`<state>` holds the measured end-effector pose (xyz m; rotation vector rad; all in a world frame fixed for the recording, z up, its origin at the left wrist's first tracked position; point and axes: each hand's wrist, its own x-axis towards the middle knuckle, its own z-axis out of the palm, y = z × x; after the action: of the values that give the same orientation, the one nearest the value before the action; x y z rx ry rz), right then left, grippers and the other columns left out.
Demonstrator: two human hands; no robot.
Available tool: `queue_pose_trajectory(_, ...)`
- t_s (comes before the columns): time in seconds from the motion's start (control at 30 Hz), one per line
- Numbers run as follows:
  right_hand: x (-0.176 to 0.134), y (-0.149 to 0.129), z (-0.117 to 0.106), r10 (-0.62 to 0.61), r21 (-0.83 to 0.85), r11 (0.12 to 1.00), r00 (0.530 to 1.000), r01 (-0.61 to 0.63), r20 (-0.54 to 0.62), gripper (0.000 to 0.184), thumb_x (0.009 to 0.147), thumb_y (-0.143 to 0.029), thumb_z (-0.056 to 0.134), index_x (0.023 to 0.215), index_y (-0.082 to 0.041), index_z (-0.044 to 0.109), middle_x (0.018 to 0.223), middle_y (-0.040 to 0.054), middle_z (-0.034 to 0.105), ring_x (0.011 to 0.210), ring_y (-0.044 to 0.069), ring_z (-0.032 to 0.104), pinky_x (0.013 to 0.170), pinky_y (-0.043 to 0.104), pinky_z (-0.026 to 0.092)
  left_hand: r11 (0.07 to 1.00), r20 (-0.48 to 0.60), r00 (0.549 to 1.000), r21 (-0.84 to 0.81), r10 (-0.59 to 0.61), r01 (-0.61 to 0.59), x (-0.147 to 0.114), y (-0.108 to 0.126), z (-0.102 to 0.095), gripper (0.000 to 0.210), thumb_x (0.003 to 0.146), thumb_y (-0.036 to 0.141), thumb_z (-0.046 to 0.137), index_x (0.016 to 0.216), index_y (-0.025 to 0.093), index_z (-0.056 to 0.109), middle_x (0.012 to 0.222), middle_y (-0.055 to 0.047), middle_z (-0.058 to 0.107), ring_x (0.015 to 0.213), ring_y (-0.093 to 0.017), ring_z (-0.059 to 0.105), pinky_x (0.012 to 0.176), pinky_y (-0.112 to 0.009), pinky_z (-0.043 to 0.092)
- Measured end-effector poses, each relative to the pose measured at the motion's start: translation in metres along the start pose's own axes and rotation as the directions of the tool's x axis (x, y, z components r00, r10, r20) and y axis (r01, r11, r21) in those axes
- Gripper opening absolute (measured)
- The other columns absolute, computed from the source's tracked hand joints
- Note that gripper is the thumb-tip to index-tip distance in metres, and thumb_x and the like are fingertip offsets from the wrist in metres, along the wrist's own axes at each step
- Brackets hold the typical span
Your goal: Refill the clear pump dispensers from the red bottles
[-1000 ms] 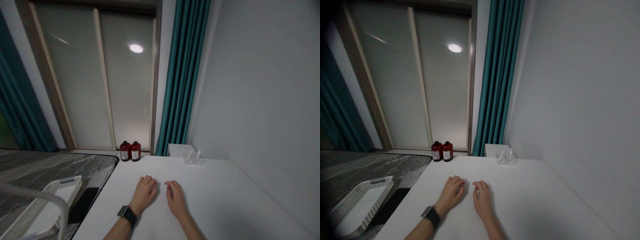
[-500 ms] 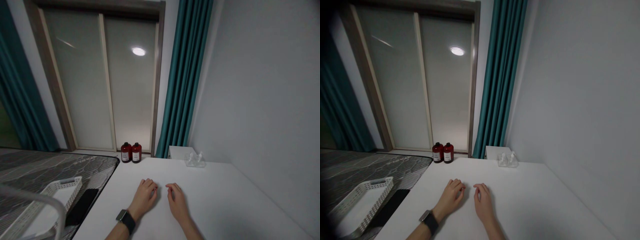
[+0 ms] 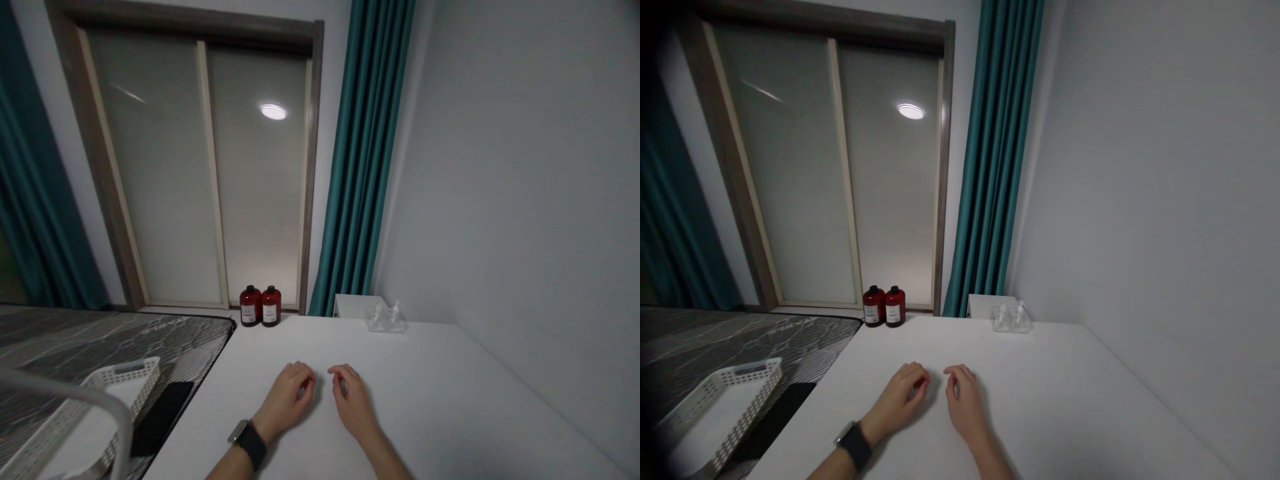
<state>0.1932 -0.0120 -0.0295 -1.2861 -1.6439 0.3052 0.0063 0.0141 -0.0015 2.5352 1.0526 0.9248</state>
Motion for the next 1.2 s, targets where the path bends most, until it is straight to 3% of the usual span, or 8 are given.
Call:
queue_pose_trajectory(0.2,-0.001,-0.006,0.000,-0.021,-0.007,1.000,0.999,0.021,0.044,0.026,0.086,-0.011,0.047,0.100,-0.022,0.066,0.092,0.0052,0.070,0.088,0.022,0.065,0.083,0.033,0.049,1.000,0.011,1.000,0.011,-0.010,0.010,0.001,0.000,0.001,0.014,0.090,0.010,0.047,0.083,0.019,0.056,0.081,-0.002,0.063,0.077,-0.019,0.055,0.075,-0.031,0.039)
queue_pose_trajectory(0.57,-0.001,-0.013,-0.006,-0.051,-0.009,0.999,0.981,0.053,0.185,0.026,0.089,-0.012,0.048,0.093,-0.023,0.071,0.088,0.0052,0.070,0.089,0.022,0.063,0.089,0.035,0.045,0.999,0.001,1.000,0.034,0.001,-0.001,0.007,-0.002,0.003,0.014,0.091,0.014,0.052,0.081,0.019,0.059,0.079,-0.002,0.064,0.078,-0.019,0.056,0.076,-0.032,0.037)
queue_pose_trajectory(0.8,0.000,-0.015,-0.005,-0.042,0.033,0.999,0.991,0.038,0.131,0.025,0.083,-0.010,0.051,0.096,-0.023,0.068,0.087,0.0037,0.069,0.086,0.021,0.064,0.083,0.032,0.047,1.000,0.000,1.000,0.010,0.016,-0.016,0.005,-0.002,0.004,0.015,0.092,0.015,0.050,0.083,0.019,0.061,0.080,-0.003,0.064,0.078,-0.018,0.056,0.075,-0.031,0.038)
queue_pose_trajectory(1.0,0.001,-0.014,-0.002,-0.029,0.029,0.999,0.993,0.026,0.117,0.016,0.078,-0.008,0.053,0.078,-0.022,0.061,0.079,0.0015,0.063,0.080,0.020,0.061,0.075,0.029,0.047,1.000,0.039,0.999,0.004,0.010,-0.010,0.005,-0.001,0.003,0.012,0.088,0.012,0.053,0.082,0.019,0.060,0.079,-0.002,0.064,0.078,-0.019,0.056,0.075,-0.031,0.038)
queue_pose_trajectory(1.2,0.001,-0.010,0.001,-0.022,0.045,0.999,0.990,0.016,0.140,0.017,0.078,-0.007,0.051,0.077,-0.022,0.060,0.079,0.0008,0.064,0.078,0.018,0.061,0.074,0.027,0.048,1.000,0.065,0.998,-0.013,-0.008,0.009,0.004,-0.002,0.006,0.013,0.089,0.014,0.051,0.080,0.019,0.059,0.077,-0.002,0.063,0.075,-0.018,0.056,0.075,-0.029,0.039)
